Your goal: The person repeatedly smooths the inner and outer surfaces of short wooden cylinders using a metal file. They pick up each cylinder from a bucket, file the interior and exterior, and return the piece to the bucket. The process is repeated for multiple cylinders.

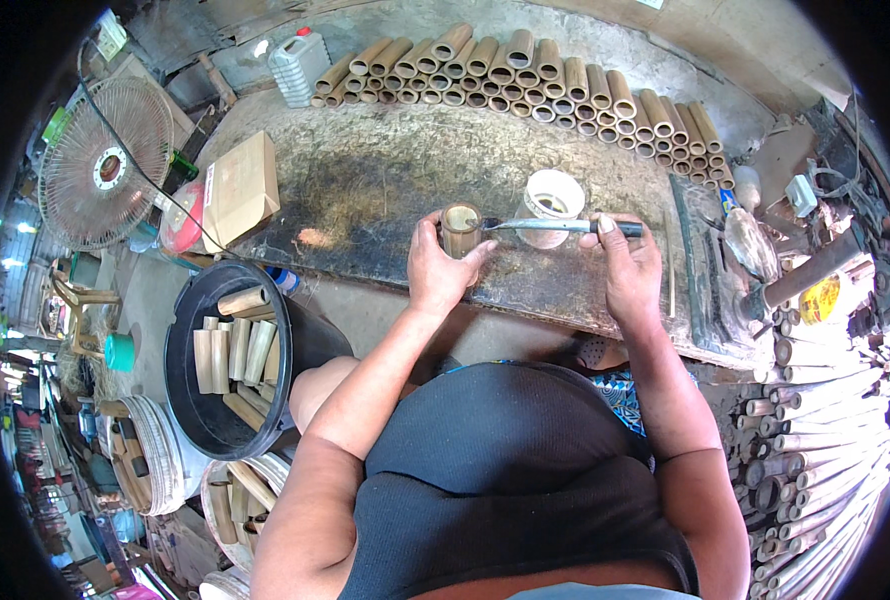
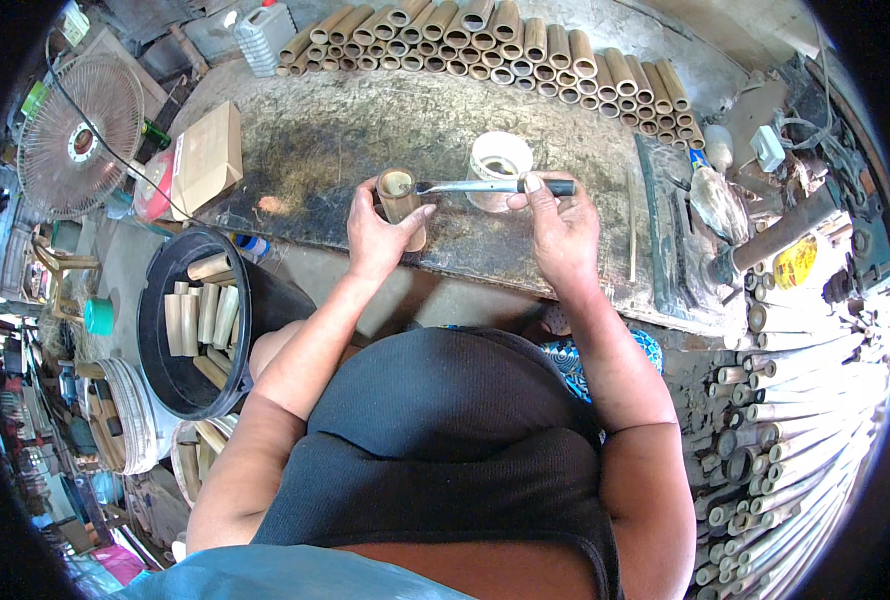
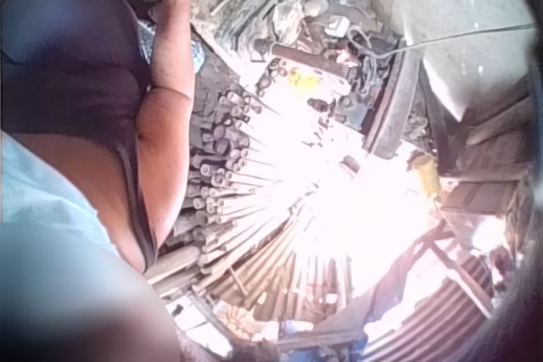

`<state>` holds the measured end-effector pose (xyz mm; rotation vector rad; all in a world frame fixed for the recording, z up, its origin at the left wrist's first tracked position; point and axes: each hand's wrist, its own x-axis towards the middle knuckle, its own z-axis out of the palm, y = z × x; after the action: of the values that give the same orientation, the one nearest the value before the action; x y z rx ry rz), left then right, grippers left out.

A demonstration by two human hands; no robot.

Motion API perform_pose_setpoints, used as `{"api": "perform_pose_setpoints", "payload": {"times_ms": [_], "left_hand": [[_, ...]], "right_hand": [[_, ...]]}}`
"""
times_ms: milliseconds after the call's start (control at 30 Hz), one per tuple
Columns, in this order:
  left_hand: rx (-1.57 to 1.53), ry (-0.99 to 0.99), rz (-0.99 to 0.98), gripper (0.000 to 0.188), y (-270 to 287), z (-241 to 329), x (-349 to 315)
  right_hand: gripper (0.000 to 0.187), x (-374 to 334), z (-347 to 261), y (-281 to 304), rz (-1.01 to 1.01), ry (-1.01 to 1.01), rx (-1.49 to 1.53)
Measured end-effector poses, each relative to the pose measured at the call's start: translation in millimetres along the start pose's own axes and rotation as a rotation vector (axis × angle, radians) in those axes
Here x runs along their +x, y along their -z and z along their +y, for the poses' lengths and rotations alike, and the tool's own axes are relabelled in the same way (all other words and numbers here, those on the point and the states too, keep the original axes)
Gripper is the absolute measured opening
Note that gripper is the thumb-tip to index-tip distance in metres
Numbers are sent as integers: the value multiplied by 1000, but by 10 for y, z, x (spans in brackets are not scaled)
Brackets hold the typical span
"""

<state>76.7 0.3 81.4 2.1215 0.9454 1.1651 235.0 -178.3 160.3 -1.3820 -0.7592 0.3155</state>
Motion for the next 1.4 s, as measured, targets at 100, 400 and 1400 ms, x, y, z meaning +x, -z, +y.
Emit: {"api": "perform_pose_setpoints", "payload": {"times_ms": [100, 400, 1400], "left_hand": [[-52, 61, -63, 69, 18, -12, 22], [-41, 49, -81, 63, 60, -16, 29], [-143, -153, -196, 63, 31, -76, -91]], "right_hand": [[19, 4, 2, -2, -1, 0, 11], [20, 40, -3, 10, 2, -4, -35], [20, 461, 491, 298, 136, 299, -847]]}}
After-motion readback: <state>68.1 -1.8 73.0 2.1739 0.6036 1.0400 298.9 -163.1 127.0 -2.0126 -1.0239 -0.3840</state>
